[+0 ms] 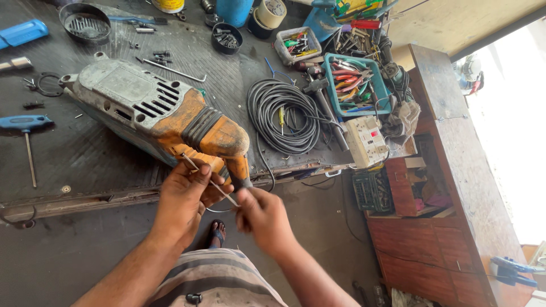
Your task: The person holds an angle grinder on a cluttered workbench and uses an Allen (hex) key to loosen and remove screws from the tool's housing, repositioning the grinder and the key repeatedly to work on different screws.
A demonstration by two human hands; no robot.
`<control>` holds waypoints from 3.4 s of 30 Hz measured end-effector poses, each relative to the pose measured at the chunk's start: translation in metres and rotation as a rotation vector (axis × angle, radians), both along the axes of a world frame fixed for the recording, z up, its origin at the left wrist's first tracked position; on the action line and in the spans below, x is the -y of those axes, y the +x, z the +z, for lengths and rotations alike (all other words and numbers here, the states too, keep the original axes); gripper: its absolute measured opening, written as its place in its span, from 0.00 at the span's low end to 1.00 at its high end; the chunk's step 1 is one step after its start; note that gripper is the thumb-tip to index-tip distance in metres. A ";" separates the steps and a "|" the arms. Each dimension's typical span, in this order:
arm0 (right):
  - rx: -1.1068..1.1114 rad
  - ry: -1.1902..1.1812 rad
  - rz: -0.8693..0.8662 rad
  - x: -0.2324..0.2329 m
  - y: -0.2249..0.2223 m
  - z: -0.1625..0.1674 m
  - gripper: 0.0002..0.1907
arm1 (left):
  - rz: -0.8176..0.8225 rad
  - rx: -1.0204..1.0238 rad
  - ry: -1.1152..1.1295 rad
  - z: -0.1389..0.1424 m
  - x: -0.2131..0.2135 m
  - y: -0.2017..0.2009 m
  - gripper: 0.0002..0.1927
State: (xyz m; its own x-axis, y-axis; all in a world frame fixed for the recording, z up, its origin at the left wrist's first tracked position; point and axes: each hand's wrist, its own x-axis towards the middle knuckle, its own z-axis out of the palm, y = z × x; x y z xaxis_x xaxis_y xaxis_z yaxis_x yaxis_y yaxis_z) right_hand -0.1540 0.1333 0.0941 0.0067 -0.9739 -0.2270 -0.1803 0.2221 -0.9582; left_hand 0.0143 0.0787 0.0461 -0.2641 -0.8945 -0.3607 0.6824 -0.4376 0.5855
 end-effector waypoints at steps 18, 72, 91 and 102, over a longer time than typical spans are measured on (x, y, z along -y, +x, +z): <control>-0.920 -0.546 0.030 -0.011 0.009 0.001 0.14 | 0.017 -0.019 0.030 0.005 -0.001 0.000 0.09; -0.514 -0.367 0.031 0.003 -0.001 0.013 0.24 | 0.021 -0.051 0.013 -0.005 -0.007 -0.006 0.08; -0.973 -0.777 0.229 -0.003 -0.012 0.013 0.18 | 0.054 -0.018 0.051 -0.009 -0.005 -0.011 0.08; -0.465 -0.335 0.045 -0.006 -0.010 -0.025 0.25 | 0.066 0.010 0.081 -0.011 -0.007 -0.009 0.08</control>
State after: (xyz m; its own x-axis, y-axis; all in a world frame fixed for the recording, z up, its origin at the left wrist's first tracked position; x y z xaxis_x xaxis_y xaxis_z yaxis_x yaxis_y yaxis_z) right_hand -0.1642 0.1397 0.0688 0.0233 -0.9942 0.1051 -0.6015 -0.0979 -0.7928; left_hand 0.0048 0.0853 0.0347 -0.2010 -0.8778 -0.4348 0.7057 -0.4377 0.5572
